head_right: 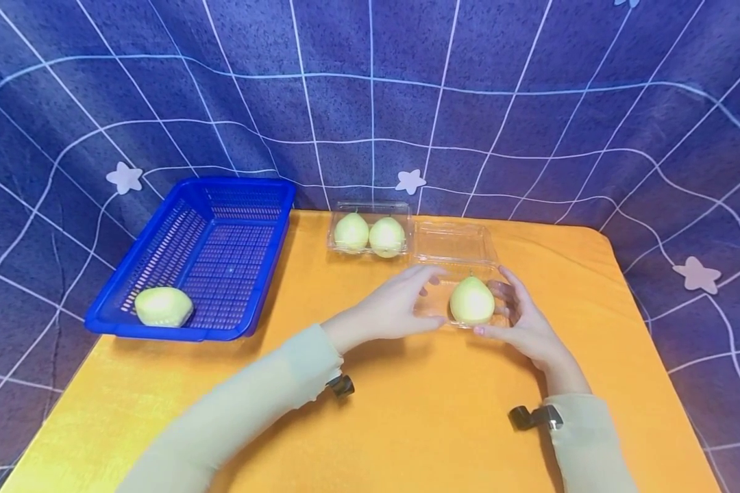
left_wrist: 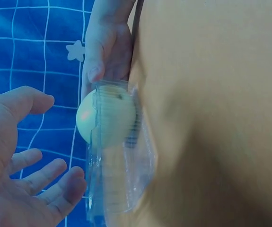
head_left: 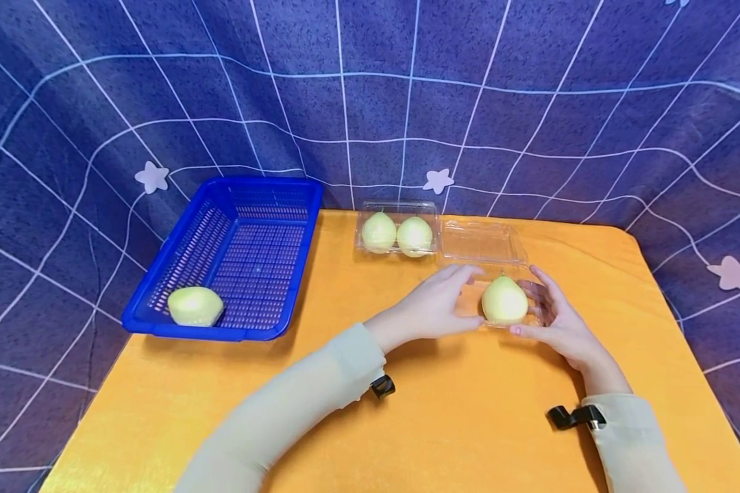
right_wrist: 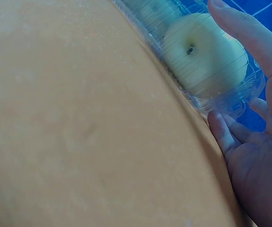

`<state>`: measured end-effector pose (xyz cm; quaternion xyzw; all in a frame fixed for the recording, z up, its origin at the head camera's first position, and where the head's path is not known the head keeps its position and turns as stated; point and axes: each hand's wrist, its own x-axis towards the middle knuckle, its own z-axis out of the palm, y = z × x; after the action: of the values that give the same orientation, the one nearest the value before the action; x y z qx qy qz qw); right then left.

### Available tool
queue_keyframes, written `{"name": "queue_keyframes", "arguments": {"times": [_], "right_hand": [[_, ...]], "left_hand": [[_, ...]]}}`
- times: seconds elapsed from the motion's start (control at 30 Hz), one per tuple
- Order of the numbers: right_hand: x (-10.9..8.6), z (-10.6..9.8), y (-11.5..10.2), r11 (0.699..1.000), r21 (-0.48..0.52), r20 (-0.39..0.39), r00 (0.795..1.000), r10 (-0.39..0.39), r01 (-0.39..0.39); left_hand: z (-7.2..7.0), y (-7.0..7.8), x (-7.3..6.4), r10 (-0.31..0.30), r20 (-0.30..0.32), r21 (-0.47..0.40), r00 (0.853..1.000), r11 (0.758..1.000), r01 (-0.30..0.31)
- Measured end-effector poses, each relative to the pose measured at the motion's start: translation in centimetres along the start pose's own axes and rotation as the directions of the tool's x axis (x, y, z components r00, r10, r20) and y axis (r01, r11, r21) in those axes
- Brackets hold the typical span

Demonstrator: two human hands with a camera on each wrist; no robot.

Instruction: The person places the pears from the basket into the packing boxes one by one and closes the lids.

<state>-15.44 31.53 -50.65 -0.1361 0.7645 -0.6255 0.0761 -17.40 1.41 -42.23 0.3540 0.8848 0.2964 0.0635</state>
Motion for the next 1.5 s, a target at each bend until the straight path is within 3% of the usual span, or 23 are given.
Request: {"name": "queue_keyframes", "arguments": {"times": [0.8, 1.17, 1.5], "right_hand": [[-0.1, 0.0, 0.2, 1.0, -0.009, 0.0, 1.0, 0.001, -0.001], [-0.1, -0.2, 0.4, 1.0, -0.011, -0.005, 1.0, -0.006, 0.006], [0.0, -0.2, 0.6, 1.0, -0.008, 0.001, 1.0, -0.006, 0.006]], "left_hand": [[-4.6, -3.0, -4.0, -0.029, -0.029, 0.018, 0.999, 0.999, 0.029], [-8.0, -3.9, -6.0, -0.041, -0.065, 0.077, 0.997, 0.996, 0.046], [-11.0, -5.2, -8.6, -0.073, -0.114, 0.073, 0.991, 0.994, 0.082]]}}
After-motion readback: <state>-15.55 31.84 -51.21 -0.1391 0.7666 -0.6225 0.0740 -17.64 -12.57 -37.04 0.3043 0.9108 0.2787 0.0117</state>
